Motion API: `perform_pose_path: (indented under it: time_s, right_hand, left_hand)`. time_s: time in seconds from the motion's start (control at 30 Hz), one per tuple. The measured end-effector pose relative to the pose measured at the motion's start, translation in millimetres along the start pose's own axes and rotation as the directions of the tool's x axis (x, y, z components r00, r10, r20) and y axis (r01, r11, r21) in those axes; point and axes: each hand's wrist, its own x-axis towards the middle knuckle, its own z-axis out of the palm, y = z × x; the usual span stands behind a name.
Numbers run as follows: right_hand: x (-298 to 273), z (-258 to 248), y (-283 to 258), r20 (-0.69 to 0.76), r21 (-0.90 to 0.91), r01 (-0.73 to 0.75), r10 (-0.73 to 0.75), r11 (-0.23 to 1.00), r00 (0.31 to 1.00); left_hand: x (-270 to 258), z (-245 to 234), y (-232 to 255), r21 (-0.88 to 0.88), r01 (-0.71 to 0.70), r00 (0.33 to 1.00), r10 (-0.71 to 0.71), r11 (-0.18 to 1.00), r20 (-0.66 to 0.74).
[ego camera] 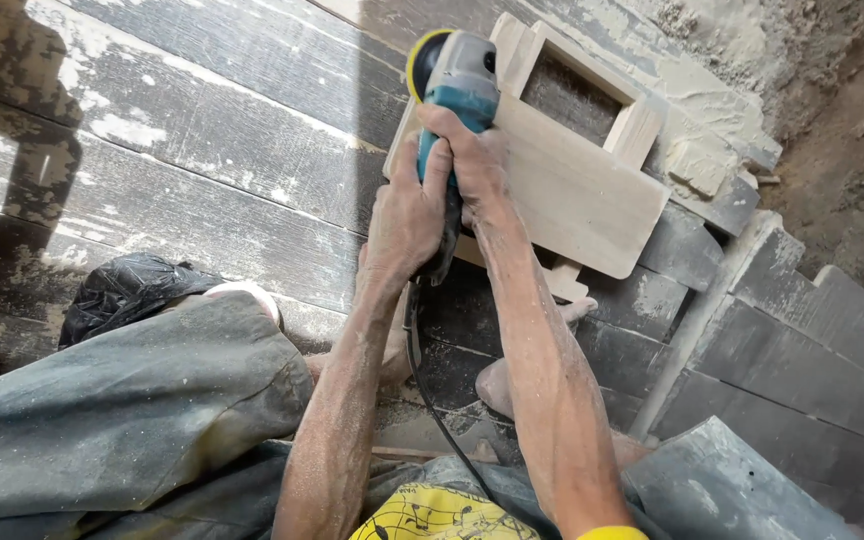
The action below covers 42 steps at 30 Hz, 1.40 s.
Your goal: Sanding a wooden board using a power orbital sander and checking the surface finish by hand.
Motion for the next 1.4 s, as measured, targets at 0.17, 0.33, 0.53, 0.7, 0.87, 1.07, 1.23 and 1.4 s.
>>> perform_pose_path:
  time_s: [0.17, 0.33, 0.53, 0.7, 0.87, 1.07, 1.23, 1.4]
  right_hand:
    - [-1, -31, -6, -0.099, -0.031, -0.024, 0.021, 0.999, 0.995]
    - [38, -109, 20, -0.225, -0.172, -0.039, -0.001, 0.984, 0.974]
    - [41, -177, 25, -0.4, -0.158, -0.079, 0.009, 0.984, 0.916]
    - [25, -235, 13, -0.469, -0.009, -0.035, 0.026, 0.999, 0.883]
    - [14, -286, 11, -0.557, -0.023, -0.026, 0.008, 0.999, 0.83]
    - [13, -306, 9, -0.585, 0.072, 0.039, 0.01, 0.997, 0.811]
    - [21, -234, 5, -0.56, 0.017, 0.021, -0.008, 1.0, 0.828]
    - [39, -105, 14, -0.372, -0.114, -0.099, 0.05, 0.989, 0.927]
  left_hand:
    - [-17, 15, 21, 0.008, -0.025, 0.993, 0.024, 1.0, 0.12]
    - [-14, 79, 13, -0.052, -0.141, 0.973, 0.149, 0.989, 0.178]
    - [-25, 137, 29, 0.053, -0.132, 0.949, 0.111, 0.99, 0.296]
    - [-32, 194, 40, 0.075, -0.155, 0.904, 0.111, 0.985, 0.412]
    - [-34, 245, 50, 0.092, -0.213, 0.842, 0.135, 0.973, 0.522]
    - [-21, 278, 47, 0.104, -0.297, 0.793, 0.185, 0.949, 0.58]
    - [-8, 205, 43, 0.088, -0.272, 0.823, 0.185, 0.958, 0.537]
    - [-9, 65, 33, 0.115, -0.154, 0.965, 0.124, 0.981, 0.232]
